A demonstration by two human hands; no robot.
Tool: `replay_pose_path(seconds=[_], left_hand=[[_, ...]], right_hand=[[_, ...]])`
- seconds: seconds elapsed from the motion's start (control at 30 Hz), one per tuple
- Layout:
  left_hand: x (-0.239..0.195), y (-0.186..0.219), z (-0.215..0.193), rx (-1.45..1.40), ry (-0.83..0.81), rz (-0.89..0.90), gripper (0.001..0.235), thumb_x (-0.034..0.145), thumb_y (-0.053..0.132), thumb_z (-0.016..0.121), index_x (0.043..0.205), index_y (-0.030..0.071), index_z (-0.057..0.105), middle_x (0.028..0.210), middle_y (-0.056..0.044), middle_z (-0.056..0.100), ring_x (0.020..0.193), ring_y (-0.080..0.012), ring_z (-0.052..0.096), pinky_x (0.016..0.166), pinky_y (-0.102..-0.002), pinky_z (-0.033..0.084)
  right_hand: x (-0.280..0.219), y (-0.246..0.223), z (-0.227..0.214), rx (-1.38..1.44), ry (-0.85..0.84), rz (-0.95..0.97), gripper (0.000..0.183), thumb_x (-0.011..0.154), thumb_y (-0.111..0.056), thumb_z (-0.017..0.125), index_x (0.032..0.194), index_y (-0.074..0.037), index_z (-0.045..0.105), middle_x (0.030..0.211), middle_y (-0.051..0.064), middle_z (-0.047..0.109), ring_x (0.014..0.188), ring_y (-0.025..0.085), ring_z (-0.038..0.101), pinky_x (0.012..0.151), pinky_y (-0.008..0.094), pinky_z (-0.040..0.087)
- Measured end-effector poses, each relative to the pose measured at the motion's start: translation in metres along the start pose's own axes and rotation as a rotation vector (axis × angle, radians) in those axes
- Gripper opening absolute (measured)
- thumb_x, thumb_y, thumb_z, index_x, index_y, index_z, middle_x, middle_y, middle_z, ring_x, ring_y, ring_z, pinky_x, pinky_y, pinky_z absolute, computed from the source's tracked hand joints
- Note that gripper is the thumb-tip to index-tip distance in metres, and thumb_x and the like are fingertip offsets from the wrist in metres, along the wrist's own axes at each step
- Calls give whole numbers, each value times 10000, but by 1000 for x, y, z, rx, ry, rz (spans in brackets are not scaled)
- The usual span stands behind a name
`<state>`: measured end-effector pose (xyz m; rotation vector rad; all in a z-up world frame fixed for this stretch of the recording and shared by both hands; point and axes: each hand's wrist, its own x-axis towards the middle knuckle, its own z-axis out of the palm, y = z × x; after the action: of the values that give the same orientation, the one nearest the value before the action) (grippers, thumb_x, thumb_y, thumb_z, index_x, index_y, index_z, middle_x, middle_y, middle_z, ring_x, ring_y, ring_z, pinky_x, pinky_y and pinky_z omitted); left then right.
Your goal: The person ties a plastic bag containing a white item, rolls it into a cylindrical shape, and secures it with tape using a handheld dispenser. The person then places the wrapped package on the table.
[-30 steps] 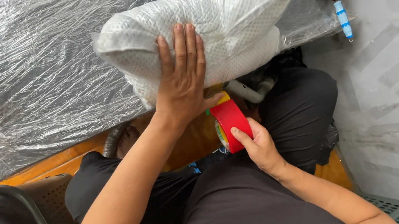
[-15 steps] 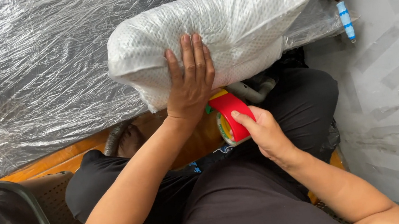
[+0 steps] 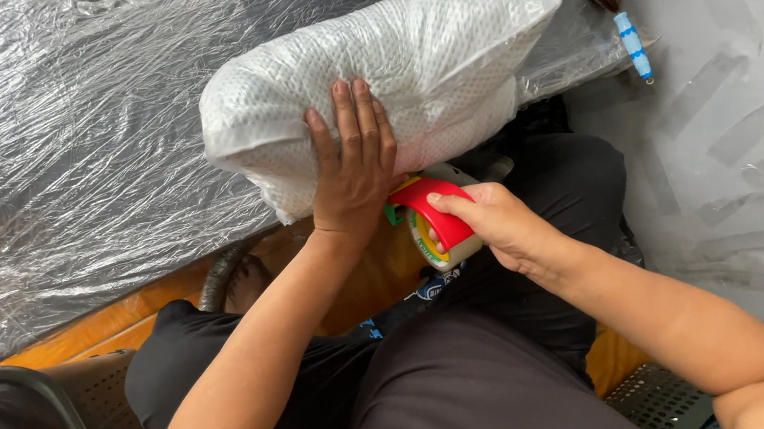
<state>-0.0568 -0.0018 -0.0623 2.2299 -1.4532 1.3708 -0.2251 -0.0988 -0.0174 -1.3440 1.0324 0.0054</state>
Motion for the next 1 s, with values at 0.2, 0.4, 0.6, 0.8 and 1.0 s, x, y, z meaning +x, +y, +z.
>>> replay_pose_path(seconds=[0.2, 0.4, 0.6, 0.8, 1.0], left_hand=[[4, -1, 1, -1, 35, -53, 475, 1092, 210, 311, 1361, -129, 509, 1436, -368, 521, 1363, -525, 482, 1082, -719, 377], [17, -19, -17, -26, -91, -26, 717, 994, 440, 544, 1407, -144, 484, 1490, -397, 451, 1414, -563, 397, 1136, -744, 308], [28, -23, -20, -118, -383, -13, 1245, 704, 675, 832, 1505, -152, 356, 1570, -414, 320, 1481, -578, 247, 1192, -770, 159], [41, -30, -16, -199, -522, -42, 1324, 652, 665, 830, 1537, -161, 295, 1606, -414, 260, 1507, -574, 189, 1205, -777, 97], [49, -30, -12, -217, -719, -60, 1376, 637, 701, 781, 1572, -140, 220, 1647, -398, 152, 1537, -563, 56, 1208, -802, -7]], right_hand=[[30, 47, 16, -46, 76, 143, 412, 898, -348, 748, 1023, 44, 762, 823, 190, 704, 706, 272, 706, 609, 427, 577], [13, 60, -18, -50, -123, 119, 334, 890, -268, 779, 983, 49, 735, 749, 228, 735, 626, 299, 759, 542, 400, 616], [-40, 5, -61, -48, -421, -76, 212, 888, -133, 713, 944, 70, 693, 575, 288, 713, 473, 327, 755, 404, 409, 608], [-28, 15, -85, -35, -523, -166, 209, 874, -119, 723, 917, 85, 704, 520, 273, 690, 408, 291, 718, 376, 406, 602], [-4, 9, -54, -240, -401, -71, 188, 868, -114, 749, 878, 68, 705, 618, 267, 727, 479, 277, 717, 447, 362, 583]])
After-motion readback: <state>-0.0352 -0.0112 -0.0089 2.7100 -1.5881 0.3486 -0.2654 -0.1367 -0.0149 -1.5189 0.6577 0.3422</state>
